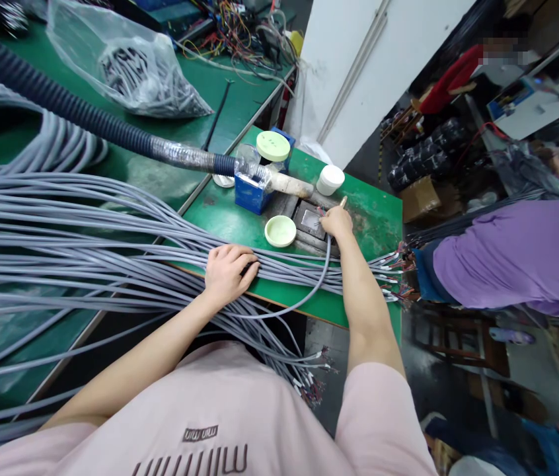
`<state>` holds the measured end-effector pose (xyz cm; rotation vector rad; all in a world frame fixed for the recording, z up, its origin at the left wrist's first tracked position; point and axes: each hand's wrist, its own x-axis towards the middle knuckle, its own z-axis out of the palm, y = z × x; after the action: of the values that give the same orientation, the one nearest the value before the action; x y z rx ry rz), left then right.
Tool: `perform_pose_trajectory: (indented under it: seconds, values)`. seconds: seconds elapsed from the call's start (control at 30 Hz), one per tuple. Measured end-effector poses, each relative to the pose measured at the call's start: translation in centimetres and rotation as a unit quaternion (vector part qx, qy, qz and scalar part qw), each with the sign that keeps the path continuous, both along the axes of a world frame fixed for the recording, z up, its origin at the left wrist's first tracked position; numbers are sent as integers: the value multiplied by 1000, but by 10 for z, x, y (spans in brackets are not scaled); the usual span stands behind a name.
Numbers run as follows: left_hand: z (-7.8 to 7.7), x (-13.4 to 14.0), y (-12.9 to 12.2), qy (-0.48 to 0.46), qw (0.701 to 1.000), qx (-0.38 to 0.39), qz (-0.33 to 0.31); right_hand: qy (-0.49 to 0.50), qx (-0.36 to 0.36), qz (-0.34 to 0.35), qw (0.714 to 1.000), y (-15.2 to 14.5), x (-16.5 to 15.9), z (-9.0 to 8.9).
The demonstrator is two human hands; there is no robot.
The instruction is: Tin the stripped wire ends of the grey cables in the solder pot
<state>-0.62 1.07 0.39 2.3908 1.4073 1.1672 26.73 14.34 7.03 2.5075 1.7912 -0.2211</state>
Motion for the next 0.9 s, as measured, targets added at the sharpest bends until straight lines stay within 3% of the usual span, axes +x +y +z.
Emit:
perform_pose_trajectory:
  seconds: [0.17, 0.27, 0.33, 0.47, 0.6, 0.7, 0.8, 0.9]
  values:
    - [0, 0, 0, 0, 1000, 4, -2, 11, 29, 14, 999, -6, 2, 10]
    - [2, 1, 0, 4, 1000, 1, -2, 83, 96, 41, 991, -26, -1, 22]
    - [2, 0, 0, 3, 1000, -4, -1, 179, 145, 66, 971, -48, -7, 29]
    - [3, -4, 1, -39, 999, -11, -23, 368, 195, 99, 904, -106, -34, 34]
    - [7, -3, -6, -214, 971, -55, -93, 468, 215, 79, 853, -155, -68, 27]
    - [14, 14, -23, -395, 889, -184, -142, 510, 233, 71, 825, -176, -89, 20]
    - [22, 38, -44, -559, 735, -338, -182, 527, 236, 71, 813, -188, -102, 17]
    - [30, 56, -58, -649, 640, -385, -145, 537, 224, 71, 810, -196, -107, 19]
